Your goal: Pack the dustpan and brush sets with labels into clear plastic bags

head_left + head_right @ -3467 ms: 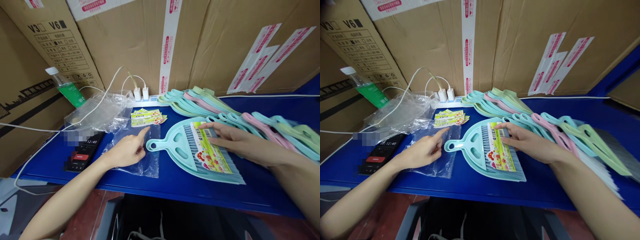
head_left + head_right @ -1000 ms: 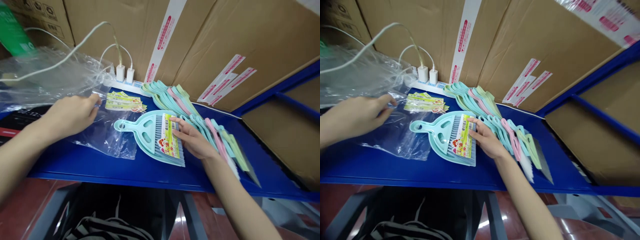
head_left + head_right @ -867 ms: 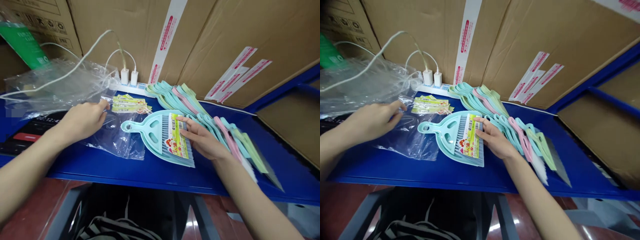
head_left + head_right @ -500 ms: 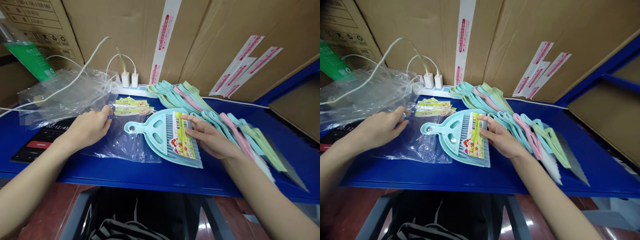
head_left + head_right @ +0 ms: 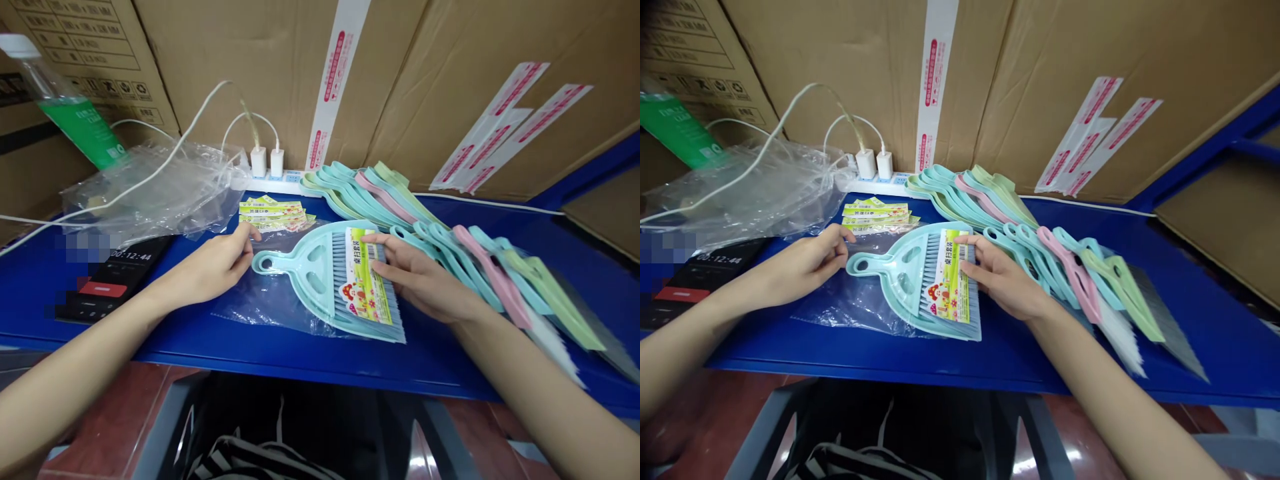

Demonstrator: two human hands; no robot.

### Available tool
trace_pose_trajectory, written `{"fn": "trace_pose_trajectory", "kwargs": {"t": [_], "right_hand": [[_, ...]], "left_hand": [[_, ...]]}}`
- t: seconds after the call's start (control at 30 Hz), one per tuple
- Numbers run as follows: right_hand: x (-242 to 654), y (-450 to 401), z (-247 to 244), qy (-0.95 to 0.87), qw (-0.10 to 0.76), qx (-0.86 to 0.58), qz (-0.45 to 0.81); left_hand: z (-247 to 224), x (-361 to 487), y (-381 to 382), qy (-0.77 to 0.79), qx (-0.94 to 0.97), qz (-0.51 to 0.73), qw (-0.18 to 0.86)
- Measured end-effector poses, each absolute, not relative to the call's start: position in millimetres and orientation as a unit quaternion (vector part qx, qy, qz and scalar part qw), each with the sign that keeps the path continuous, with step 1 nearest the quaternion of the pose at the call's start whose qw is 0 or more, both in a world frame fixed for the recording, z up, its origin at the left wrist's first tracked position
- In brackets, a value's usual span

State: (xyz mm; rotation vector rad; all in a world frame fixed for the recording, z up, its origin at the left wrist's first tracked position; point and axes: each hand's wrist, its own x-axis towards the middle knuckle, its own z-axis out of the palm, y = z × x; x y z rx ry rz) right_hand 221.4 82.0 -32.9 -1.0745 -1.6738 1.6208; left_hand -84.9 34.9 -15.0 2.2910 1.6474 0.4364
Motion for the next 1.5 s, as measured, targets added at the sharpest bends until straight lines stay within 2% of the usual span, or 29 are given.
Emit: {"fn": "trace_pose_trajectory", "kwargs": {"t": [0.13,0.4,0.73,1.07,1.5], "right_hand": [[219.5,81.9,-34.6,-0.625,0.29,-0.396,0.607],[220.7,82.6,-37.6,-0.618,0.255,-0.412,0.62],[221.4,83.0,-36.7,-0.652,0.241,-0.426,0.579],[221.4,84.2,-35.3,-0.646,0.228,-0.42,0.595],[223.5,83.6,-33.7,-0.633,0.225,-0.438,0.597]], "left_hand": [[-14.3,-87.0,36.2,0.595,0.78,0.132,0.143],[-0.6,-83.8,33.6,0.655,0.746,-0.007,0.116],[2.8,-82.1,35.9,0.653,0.74,0.027,0.16],[1.5,-82.7,35.9,0.666,0.742,0.015,0.077],[3.6,-89.7,36.0,0.682,0.73,-0.015,0.042]]}}
